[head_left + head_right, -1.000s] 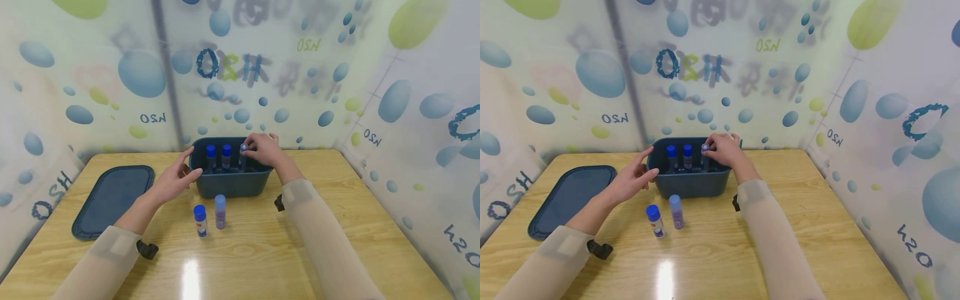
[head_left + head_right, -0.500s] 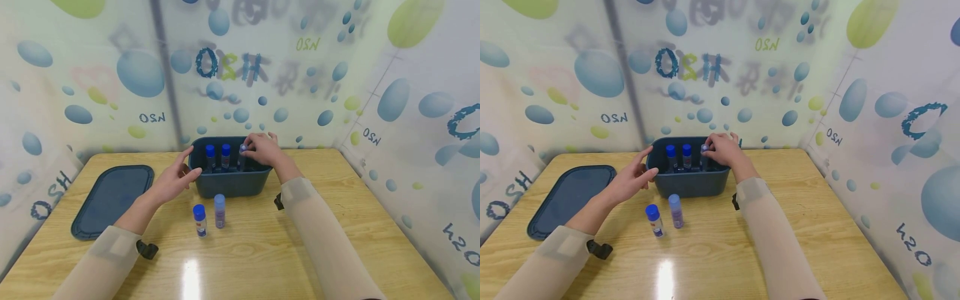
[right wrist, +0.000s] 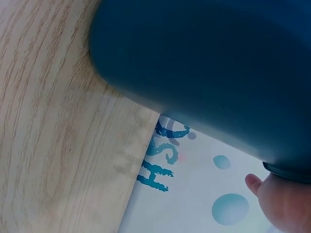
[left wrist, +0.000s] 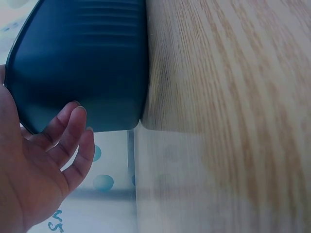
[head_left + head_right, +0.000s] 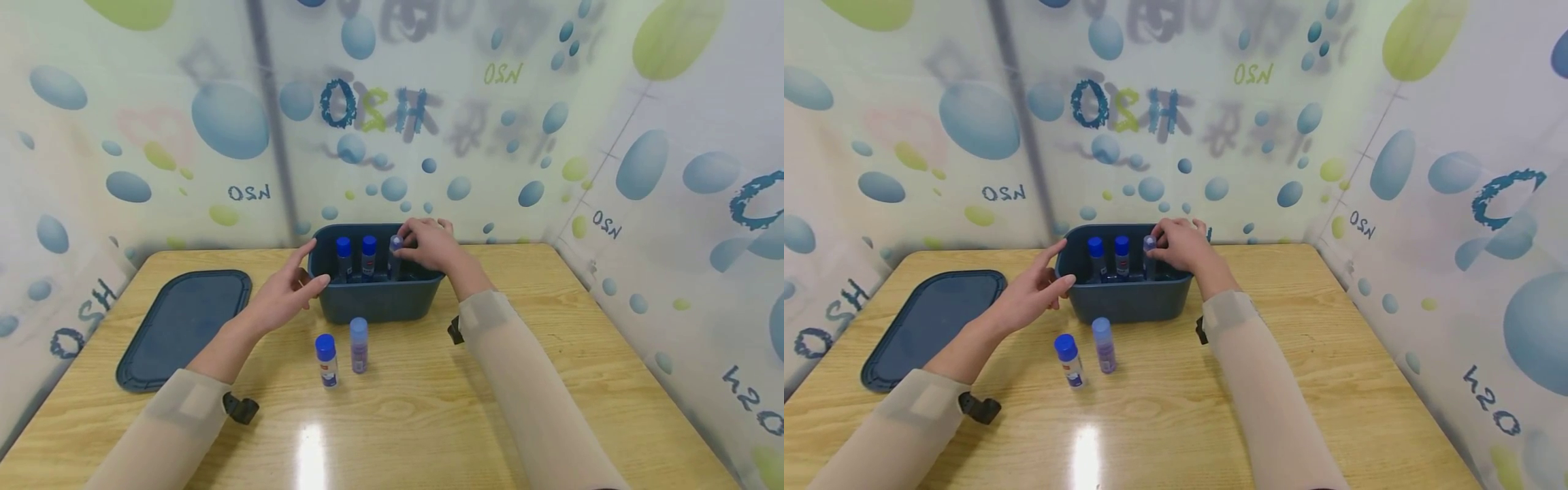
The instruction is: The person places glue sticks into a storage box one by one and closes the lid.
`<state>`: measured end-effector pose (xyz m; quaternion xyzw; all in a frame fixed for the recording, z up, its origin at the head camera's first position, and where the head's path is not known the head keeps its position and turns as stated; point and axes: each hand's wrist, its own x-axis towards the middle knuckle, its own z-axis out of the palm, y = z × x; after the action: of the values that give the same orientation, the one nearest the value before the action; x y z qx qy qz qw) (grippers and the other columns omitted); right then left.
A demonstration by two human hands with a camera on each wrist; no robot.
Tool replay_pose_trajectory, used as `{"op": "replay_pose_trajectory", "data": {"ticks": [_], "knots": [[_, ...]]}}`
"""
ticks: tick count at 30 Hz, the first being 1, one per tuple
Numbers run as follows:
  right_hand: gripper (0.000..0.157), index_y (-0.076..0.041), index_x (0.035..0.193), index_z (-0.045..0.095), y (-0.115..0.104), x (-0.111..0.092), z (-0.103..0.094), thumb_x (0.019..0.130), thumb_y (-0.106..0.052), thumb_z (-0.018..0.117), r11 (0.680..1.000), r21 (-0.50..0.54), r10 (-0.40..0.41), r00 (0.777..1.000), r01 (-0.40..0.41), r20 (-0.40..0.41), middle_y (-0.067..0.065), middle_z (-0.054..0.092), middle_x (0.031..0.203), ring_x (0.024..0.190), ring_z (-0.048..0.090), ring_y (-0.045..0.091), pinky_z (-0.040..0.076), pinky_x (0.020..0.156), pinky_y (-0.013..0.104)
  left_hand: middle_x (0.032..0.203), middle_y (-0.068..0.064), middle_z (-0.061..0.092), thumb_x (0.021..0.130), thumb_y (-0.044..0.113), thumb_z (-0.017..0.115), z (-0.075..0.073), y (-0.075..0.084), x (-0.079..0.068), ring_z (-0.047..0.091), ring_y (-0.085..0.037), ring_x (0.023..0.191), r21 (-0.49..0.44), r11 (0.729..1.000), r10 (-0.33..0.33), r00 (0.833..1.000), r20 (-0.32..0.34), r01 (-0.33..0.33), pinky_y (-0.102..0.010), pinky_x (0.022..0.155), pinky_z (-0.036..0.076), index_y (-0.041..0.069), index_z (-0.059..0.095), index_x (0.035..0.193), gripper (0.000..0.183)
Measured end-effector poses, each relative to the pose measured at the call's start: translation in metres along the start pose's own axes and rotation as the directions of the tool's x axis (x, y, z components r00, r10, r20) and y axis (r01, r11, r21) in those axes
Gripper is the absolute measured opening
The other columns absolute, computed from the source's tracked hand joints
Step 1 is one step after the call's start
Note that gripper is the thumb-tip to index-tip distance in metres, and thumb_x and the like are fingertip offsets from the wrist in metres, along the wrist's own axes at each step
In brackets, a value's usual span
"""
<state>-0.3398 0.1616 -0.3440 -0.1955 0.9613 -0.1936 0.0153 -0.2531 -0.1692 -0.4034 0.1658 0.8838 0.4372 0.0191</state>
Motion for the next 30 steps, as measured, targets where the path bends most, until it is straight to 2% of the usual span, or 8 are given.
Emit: {"op": "replay_pose_trajectory", "data": {"ticks": [8,17,30], "knots": [[0.036,-0.021,0.137,0.064,-0.0001,-0.0003,0.0017,0.108,-0.039,0.073,1.0,0.005,-0.014,1.0,0.014,-0.012,0.003,0.076,0.134,0.146,0.048,0.031,0.008,0.133,0.062,0.103,-0.015,0.066,0.111,0.055,0.06,-0.0005,-0.0003,-0.0001,0.067,-0.041,0.086,-0.001,1.0,-0.001,1.0,0.001,0.001,-0.04,0.072,0.054,0.035,0.012,0.178,0.084],[0.028,-0.023,0.132,0.066,0.0013,0.0007,0.0036,0.109,-0.039,0.07,1.0,0.007,-0.024,1.0,0.024,-0.02,0.002,0.076,0.131,0.144,0.049,0.03,0.01,0.132,0.062,0.104,-0.015,0.066,0.111,0.056,0.059,-0.0006,-0.0006,0.0002,0.067,-0.039,0.085,0.002,1.0,-0.002,1.0,0.0,0.002,-0.04,0.072,0.054,0.036,0.012,0.178,0.084],[0.037,-0.022,0.139,0.064,0.0005,-0.0001,0.0023,0.108,-0.04,0.073,0.998,0.052,-0.017,0.999,0.019,-0.037,0.002,0.076,0.133,0.146,0.05,0.029,0.011,0.131,0.06,0.104,-0.014,0.065,0.111,0.056,0.059,-0.0003,-0.0011,0.0002,0.066,-0.04,0.086,-0.003,1.0,0.0,1.0,0.002,0.0,-0.039,0.072,0.054,0.036,0.012,0.178,0.084]]}}
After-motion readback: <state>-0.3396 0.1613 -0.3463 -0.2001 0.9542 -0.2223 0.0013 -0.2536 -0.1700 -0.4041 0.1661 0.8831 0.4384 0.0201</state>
